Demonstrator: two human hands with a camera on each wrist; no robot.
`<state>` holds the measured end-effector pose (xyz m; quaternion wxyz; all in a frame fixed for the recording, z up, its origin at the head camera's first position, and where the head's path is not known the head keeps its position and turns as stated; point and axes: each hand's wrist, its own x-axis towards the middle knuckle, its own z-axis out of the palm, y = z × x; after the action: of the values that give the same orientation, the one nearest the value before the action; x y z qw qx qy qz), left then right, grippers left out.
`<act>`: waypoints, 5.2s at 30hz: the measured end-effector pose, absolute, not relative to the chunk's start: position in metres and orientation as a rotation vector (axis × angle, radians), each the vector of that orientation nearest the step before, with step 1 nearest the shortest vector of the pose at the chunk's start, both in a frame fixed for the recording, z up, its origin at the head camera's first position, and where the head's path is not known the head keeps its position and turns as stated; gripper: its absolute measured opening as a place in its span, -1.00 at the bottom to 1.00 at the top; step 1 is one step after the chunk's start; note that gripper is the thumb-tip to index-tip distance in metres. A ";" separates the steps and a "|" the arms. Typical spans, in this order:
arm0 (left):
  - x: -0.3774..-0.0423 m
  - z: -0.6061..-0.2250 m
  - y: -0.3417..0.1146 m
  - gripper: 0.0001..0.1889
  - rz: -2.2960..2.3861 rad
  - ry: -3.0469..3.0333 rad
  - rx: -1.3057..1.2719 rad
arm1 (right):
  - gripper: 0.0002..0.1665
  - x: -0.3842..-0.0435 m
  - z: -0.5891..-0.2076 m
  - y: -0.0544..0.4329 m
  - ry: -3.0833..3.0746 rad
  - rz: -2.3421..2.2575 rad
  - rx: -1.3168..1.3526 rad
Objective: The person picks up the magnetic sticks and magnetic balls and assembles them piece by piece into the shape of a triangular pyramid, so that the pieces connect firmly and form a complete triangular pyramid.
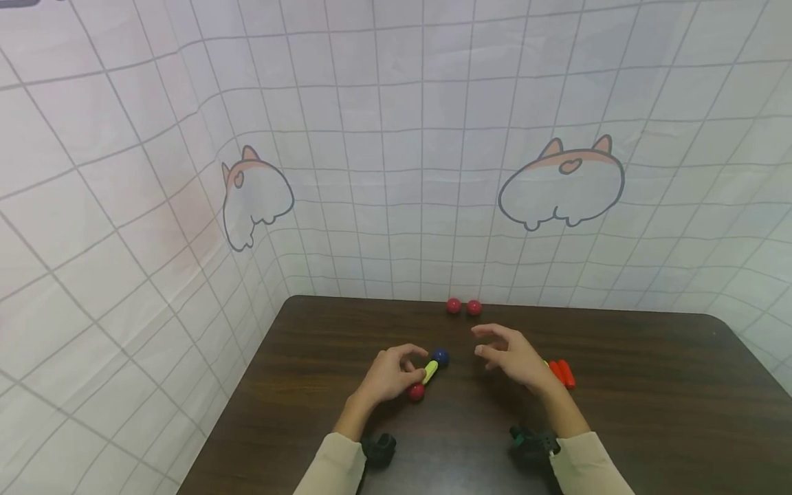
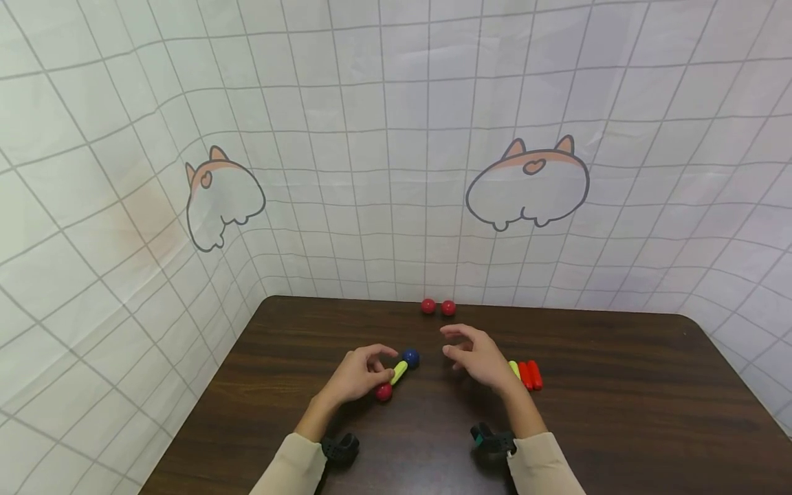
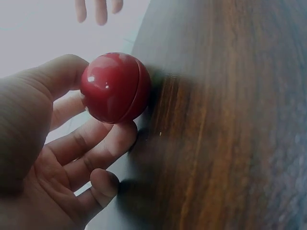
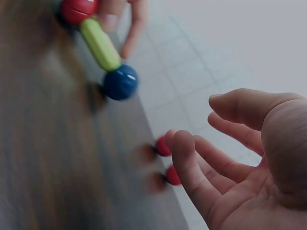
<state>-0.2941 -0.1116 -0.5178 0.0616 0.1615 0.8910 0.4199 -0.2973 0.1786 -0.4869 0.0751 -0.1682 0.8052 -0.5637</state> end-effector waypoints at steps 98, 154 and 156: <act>-0.291 -0.520 -0.104 -0.43 1.284 2.683 0.479 | -0.54 -0.270 -0.508 0.331 2.946 -1.125 -0.184; -0.291 -0.520 -0.104 -0.44 1.332 2.635 0.498 | -0.60 -0.265 -0.483 0.256 2.752 -1.427 -0.420; -0.291 -0.520 -0.105 -0.45 1.328 2.636 0.499 | -0.60 -0.265 -0.485 0.247 2.744 -1.427 -0.427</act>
<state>-0.2905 -0.1046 -0.5199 0.0738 0.1663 0.8782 0.4423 -0.2652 0.2466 -0.4851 0.0096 -0.1367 0.8788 -0.4571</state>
